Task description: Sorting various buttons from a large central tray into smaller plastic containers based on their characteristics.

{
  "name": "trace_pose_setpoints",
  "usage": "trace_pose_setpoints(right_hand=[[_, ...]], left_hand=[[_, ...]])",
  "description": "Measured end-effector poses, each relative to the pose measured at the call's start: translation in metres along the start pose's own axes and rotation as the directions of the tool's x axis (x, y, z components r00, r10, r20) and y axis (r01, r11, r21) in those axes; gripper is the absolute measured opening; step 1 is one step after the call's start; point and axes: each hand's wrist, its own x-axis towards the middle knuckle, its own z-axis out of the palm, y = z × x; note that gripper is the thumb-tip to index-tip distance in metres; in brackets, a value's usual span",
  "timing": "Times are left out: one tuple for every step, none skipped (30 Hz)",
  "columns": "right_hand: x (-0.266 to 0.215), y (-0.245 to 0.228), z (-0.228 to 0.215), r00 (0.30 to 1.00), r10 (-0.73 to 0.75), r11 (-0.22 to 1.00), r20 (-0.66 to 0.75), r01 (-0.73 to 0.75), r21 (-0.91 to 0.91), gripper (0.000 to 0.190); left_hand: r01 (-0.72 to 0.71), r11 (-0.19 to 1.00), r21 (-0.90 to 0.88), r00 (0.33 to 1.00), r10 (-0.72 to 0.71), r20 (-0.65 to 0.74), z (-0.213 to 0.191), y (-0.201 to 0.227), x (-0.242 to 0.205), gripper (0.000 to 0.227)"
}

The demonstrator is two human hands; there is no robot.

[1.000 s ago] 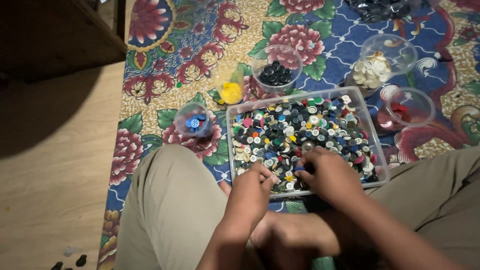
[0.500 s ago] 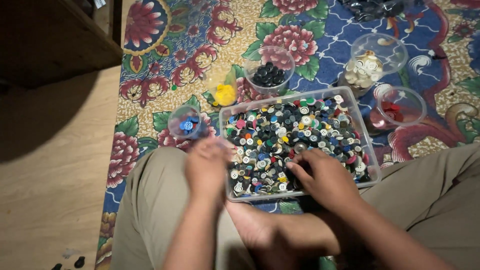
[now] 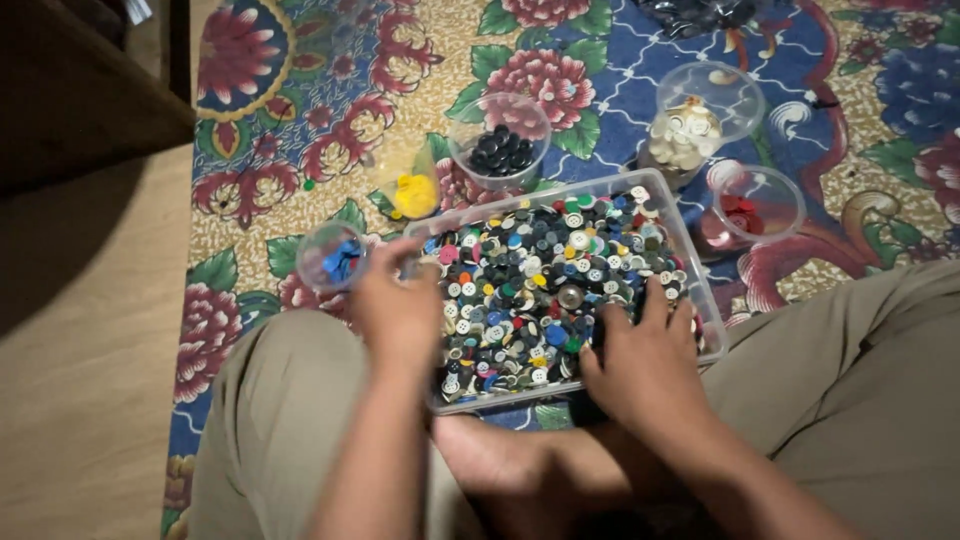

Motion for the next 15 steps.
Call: trace_pose_setpoints(right_hand=[[0.005, -0.003, 0.000, 1.000, -0.007, 1.000, 0.002, 0.007, -0.005, 0.052], [0.009, -0.006, 0.000, 0.999, 0.002, 0.998, 0.051, -0.006, 0.063, 0.050], [0.013, -0.009, 0.000, 0.995, 0.005, 0.992, 0.101, -0.018, 0.127, 0.048], [0.018, -0.013, 0.003, 0.995, -0.005, 0.993, 0.104, -0.007, 0.120, 0.048], [0.022, -0.014, 0.007, 0.993, -0.043, 0.981, 0.111, 0.021, 0.193, 0.049], [0.026, -0.015, 0.010, 0.990, -0.081, 0.963, 0.115, 0.048, 0.266, 0.050], [0.020, -0.023, 0.004, 0.990, -0.078, 0.963, 0.114, 0.045, 0.266, 0.050], [0.013, -0.031, -0.002, 0.981, -0.166, 0.929, 0.099, 0.122, 0.349, 0.045], [0.006, -0.042, -0.008, 0.963, -0.259, 0.881, 0.077, 0.203, 0.427, 0.040], [0.002, -0.044, -0.010, 0.961, -0.264, 0.880, 0.079, 0.206, 0.427, 0.040], [-0.004, -0.046, -0.012, 0.946, -0.318, 0.853, 0.055, 0.261, 0.451, 0.040], [-0.009, -0.047, -0.015, 0.928, -0.371, 0.822, 0.028, 0.314, 0.474, 0.041], [-0.009, -0.045, -0.021, 0.929, -0.368, 0.823, 0.027, 0.312, 0.474, 0.041], [-0.009, -0.043, -0.027, 0.931, -0.364, 0.835, 0.011, 0.322, 0.447, 0.039], [-0.010, -0.039, -0.032, 0.933, -0.360, 0.847, -0.004, 0.328, 0.419, 0.038]], left_hand=[[0.007, 1.000, -0.002, 1.000, -0.007, -0.005, 0.003, 0.006, -0.019, 0.032], [0.023, 0.998, -0.064, 0.993, -0.015, 0.115, 0.006, 0.012, -0.039, 0.032], [0.047, 0.991, -0.125, 0.973, -0.018, 0.230, 0.009, 0.018, -0.058, 0.032], [0.056, 0.990, -0.128, 0.975, -0.026, 0.222, 0.005, 0.023, -0.066, 0.032], [0.046, 0.993, -0.105, 0.949, -0.010, 0.315, 0.003, 0.028, -0.074, 0.031], [0.033, 0.996, -0.084, 0.914, 0.003, 0.405, 0.001, 0.034, -0.082, 0.029], [0.032, 0.996, -0.083, 0.913, 0.004, 0.408, 0.001, 0.032, -0.085, 0.029], [0.015, 0.998, -0.061, 0.911, 0.011, 0.413, 0.000, 0.030, -0.088, 0.027], [0.002, 0.999, -0.038, 0.911, 0.013, 0.412, -0.002, 0.027, -0.091, 0.026], [0.006, 0.999, -0.037, 0.913, 0.010, 0.409, -0.006, 0.025, -0.089, 0.026], [-0.011, 0.999, -0.033, 0.913, 0.023, 0.407, -0.009, 0.024, -0.088, 0.026], [-0.028, 0.999, -0.028, 0.913, 0.037, 0.406, -0.012, 0.024, -0.086, 0.027], [-0.030, 0.999, -0.029, 0.912, 0.039, 0.409, -0.018, 0.024, -0.083, 0.027], [-0.021, 0.999, 0.033, 0.910, 0.006, 0.415, -0.023, 0.024, -0.080, 0.029], [-0.013, 0.995, 0.094, 0.907, -0.028, 0.420, -0.028, 0.024, -0.078, 0.031]])
